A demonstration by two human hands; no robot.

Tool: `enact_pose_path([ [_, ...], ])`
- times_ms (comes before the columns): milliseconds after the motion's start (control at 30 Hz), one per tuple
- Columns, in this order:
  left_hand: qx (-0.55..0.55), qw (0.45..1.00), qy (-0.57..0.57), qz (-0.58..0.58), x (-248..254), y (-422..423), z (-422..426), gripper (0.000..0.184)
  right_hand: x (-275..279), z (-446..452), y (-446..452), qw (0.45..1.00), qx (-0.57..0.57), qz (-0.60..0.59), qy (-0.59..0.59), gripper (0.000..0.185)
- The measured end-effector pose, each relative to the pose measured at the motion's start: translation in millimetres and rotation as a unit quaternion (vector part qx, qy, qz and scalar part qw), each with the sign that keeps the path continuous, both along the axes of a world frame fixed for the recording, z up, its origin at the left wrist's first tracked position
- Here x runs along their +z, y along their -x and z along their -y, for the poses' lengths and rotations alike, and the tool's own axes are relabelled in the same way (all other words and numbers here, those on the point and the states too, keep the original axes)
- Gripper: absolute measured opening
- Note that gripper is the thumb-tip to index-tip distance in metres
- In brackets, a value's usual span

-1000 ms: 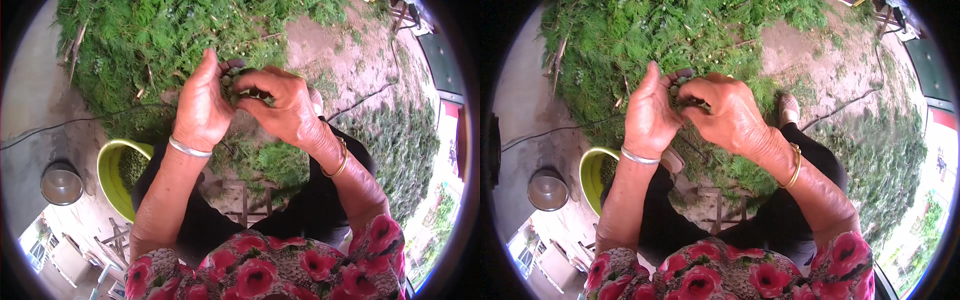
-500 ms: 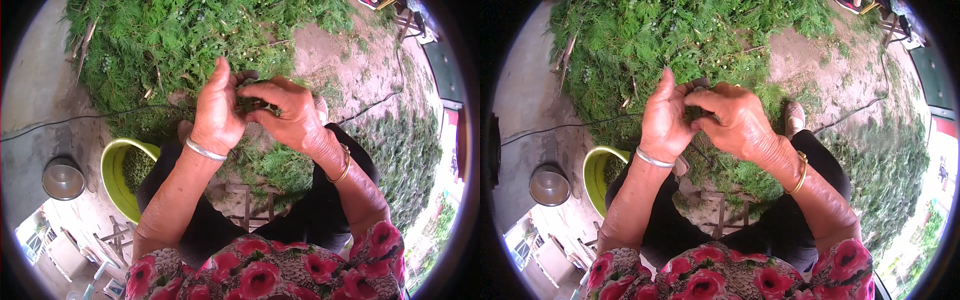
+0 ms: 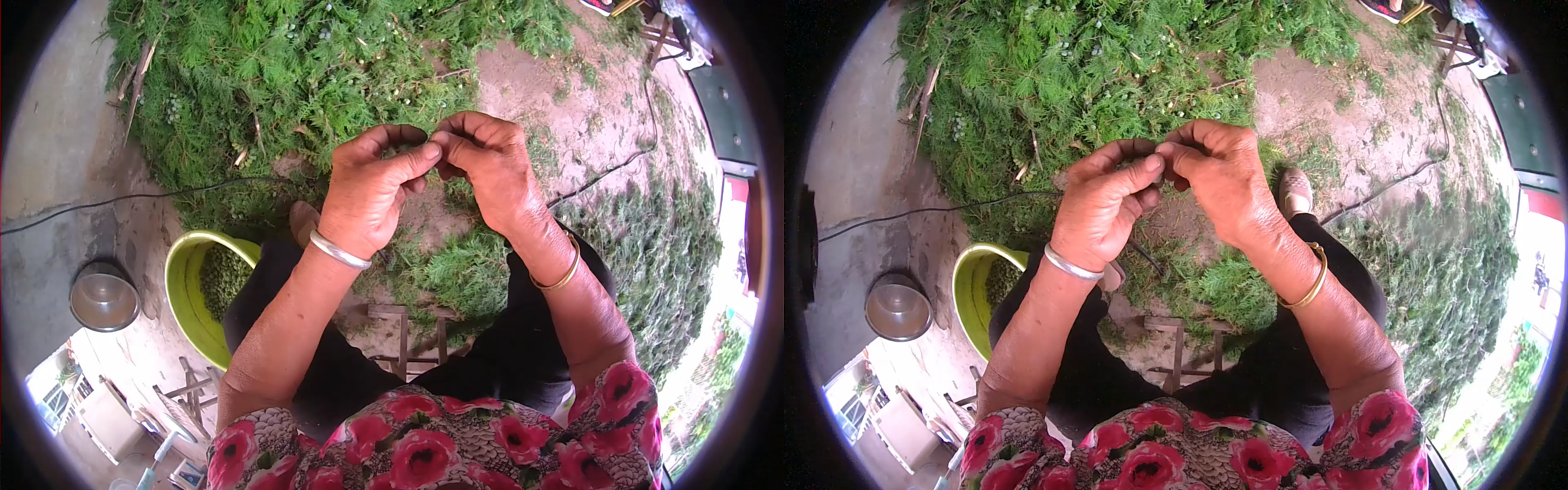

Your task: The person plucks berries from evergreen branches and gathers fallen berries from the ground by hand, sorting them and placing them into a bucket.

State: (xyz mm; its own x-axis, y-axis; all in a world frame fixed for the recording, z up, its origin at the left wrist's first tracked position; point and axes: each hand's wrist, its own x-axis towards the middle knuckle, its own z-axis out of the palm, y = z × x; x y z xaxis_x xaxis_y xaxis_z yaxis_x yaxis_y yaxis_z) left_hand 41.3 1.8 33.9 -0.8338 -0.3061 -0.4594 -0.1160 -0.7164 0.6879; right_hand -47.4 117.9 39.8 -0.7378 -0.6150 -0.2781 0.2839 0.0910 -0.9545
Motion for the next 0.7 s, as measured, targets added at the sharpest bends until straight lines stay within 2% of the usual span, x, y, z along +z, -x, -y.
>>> enact_pose_path([
  [67, -0.005, 0.998, 0.069, -0.007, 1, -1, -3, 0.012, 0, -1, 1, 1.000, -0.009, 0.013, 0.002, 0.009],
  [100, -0.006, 0.998, 0.069, -0.008, 2, -1, -3, 0.012, -1, -2, 2, 0.999, -0.012, 0.045, 0.013, 0.011],
  [167, -0.022, 0.999, -0.029, -0.023, 4, -1, -1, 0.009, -2, -4, 5, 0.997, -0.018, 0.075, 0.025, 0.012],
  [200, -0.024, 0.999, -0.029, -0.024, 3, -1, 0, 0.009, -3, -5, 8, 0.983, -0.032, 0.163, 0.075, 0.012],
  [233, -0.019, 0.996, -0.084, -0.030, 1, -1, 3, 0.011, -3, -6, 11, 0.960, -0.044, 0.248, 0.125, 0.012],
  [267, -0.015, 0.990, -0.139, -0.037, -1, -2, 6, 0.014, -3, -8, 14, 0.960, -0.045, 0.247, 0.126, 0.012],
  [300, -0.017, 0.990, -0.138, -0.037, -1, -3, 11, 0.014, -2, -9, 17, 0.968, -0.021, 0.216, 0.125, 0.012],
  [367, -0.036, 0.968, -0.236, -0.077, -1, -6, 27, 0.016, 3, -14, 20, 0.974, 0.000, 0.186, 0.129, 0.012],
  [400, -0.021, 0.965, -0.245, -0.087, -2, -8, 37, 0.021, 9, -17, 22, 0.992, 0.121, 0.033, 0.018, 0.014],
  [433, -0.011, 0.963, -0.238, -0.124, 1, -12, 48, 0.021, 14, -20, 23, 0.960, 0.237, -0.122, -0.092, 0.015],
  [467, 0.005, 0.967, -0.217, -0.134, 5, -19, 60, 0.020, 18, -22, 27, 0.906, 0.339, -0.202, -0.151, 0.019],
  [500, 0.021, 0.970, -0.196, -0.144, 10, -27, 74, 0.018, 19, -24, 28, 0.907, 0.338, -0.202, -0.147, 0.019],
  [567, 0.060, 0.976, -0.142, -0.155, 19, -54, 106, 0.016, 19, -30, 31, 0.872, 0.354, -0.229, -0.249, 0.024],
  [600, 0.072, 0.986, -0.095, -0.119, 22, -74, 125, 0.015, 12, -34, 31, 0.900, 0.294, -0.211, -0.243, 0.028],
  [633, 0.083, 0.992, -0.047, -0.082, 25, -97, 144, 0.015, 12, -36, 32, 0.901, 0.295, -0.210, -0.240, 0.028],
  [700, 0.141, 0.986, 0.075, 0.038, 31, -145, 167, 0.011, 14, -37, 35, 0.914, 0.217, -0.220, -0.263, 0.029],
])
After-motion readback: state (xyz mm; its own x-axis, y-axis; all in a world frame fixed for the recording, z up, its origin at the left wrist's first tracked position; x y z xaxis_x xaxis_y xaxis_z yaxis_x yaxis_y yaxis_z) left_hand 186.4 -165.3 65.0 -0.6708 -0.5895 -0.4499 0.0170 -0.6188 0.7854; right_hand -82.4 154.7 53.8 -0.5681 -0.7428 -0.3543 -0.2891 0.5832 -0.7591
